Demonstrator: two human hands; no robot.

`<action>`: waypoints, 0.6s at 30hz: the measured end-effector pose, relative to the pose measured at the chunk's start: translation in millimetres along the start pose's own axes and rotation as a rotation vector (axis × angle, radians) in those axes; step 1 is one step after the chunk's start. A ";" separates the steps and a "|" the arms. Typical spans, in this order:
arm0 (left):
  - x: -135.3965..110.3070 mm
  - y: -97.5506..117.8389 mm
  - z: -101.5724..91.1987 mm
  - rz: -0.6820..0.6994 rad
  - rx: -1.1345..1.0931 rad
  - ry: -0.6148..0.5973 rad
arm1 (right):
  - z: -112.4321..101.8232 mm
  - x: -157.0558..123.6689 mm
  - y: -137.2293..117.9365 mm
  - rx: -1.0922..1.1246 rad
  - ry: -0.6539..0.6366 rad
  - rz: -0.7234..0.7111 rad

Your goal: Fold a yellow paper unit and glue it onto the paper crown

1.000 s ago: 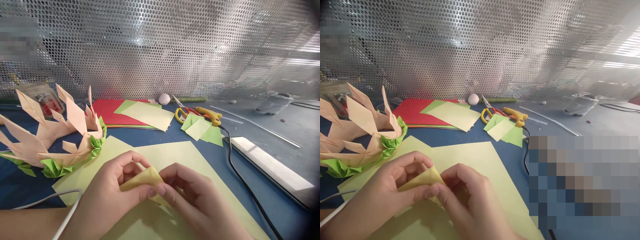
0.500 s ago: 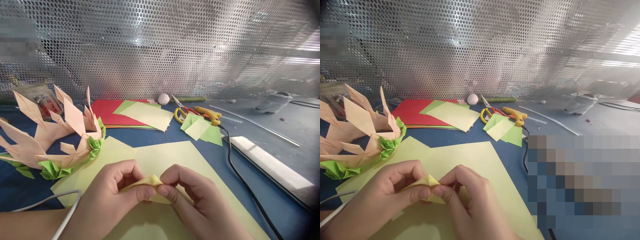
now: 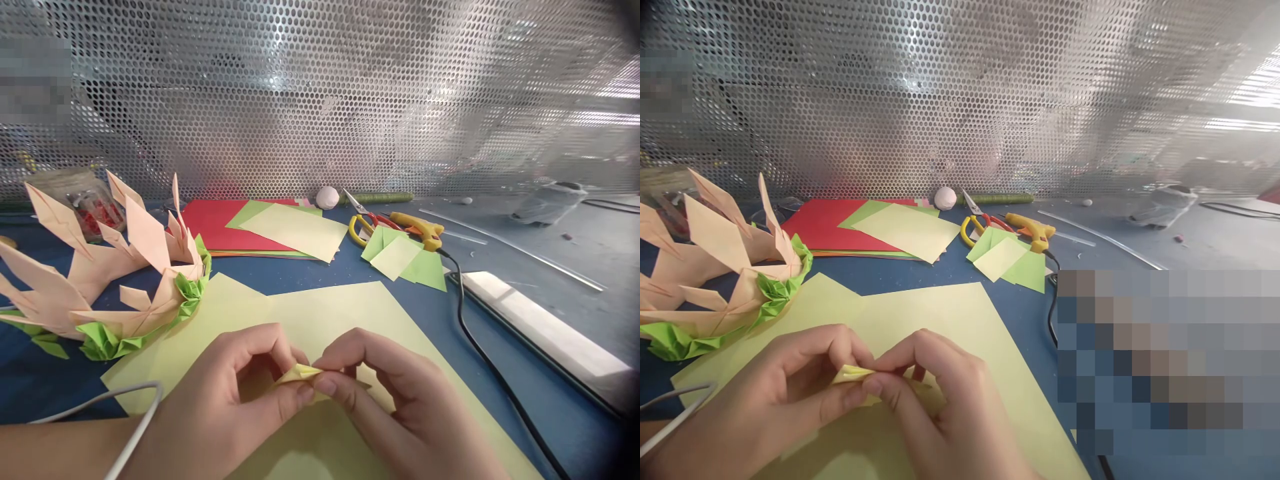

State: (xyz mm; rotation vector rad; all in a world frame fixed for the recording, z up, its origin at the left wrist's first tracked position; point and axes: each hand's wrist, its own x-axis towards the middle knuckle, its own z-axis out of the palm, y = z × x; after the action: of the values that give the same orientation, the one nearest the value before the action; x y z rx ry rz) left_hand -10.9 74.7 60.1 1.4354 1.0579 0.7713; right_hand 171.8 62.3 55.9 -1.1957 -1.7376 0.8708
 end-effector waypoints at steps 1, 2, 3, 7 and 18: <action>-0.8 0.4 0.0 -0.003 0.016 -0.001 | 0.0 -0.2 0.3 -0.001 -0.003 -0.003; -2.0 1.0 -0.2 -0.010 0.029 0.009 | 0.0 -0.5 0.5 0.002 -0.006 -0.004; -3.3 1.7 -0.7 -0.017 0.034 0.030 | 0.1 -0.9 0.5 0.008 -0.011 -0.005; -8.0 3.7 -4.5 0.035 0.019 0.053 | 1.2 -2.3 -1.3 0.047 -0.030 0.005; -9.4 4.9 -0.2 0.009 -0.303 0.210 | 3.4 -2.1 -4.2 0.352 -0.176 0.350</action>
State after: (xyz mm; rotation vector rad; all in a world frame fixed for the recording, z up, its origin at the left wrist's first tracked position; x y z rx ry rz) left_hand -13.8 66.3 65.9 1.1192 1.0420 1.0583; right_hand 167.6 58.7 57.6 -1.2265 -1.4449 1.4628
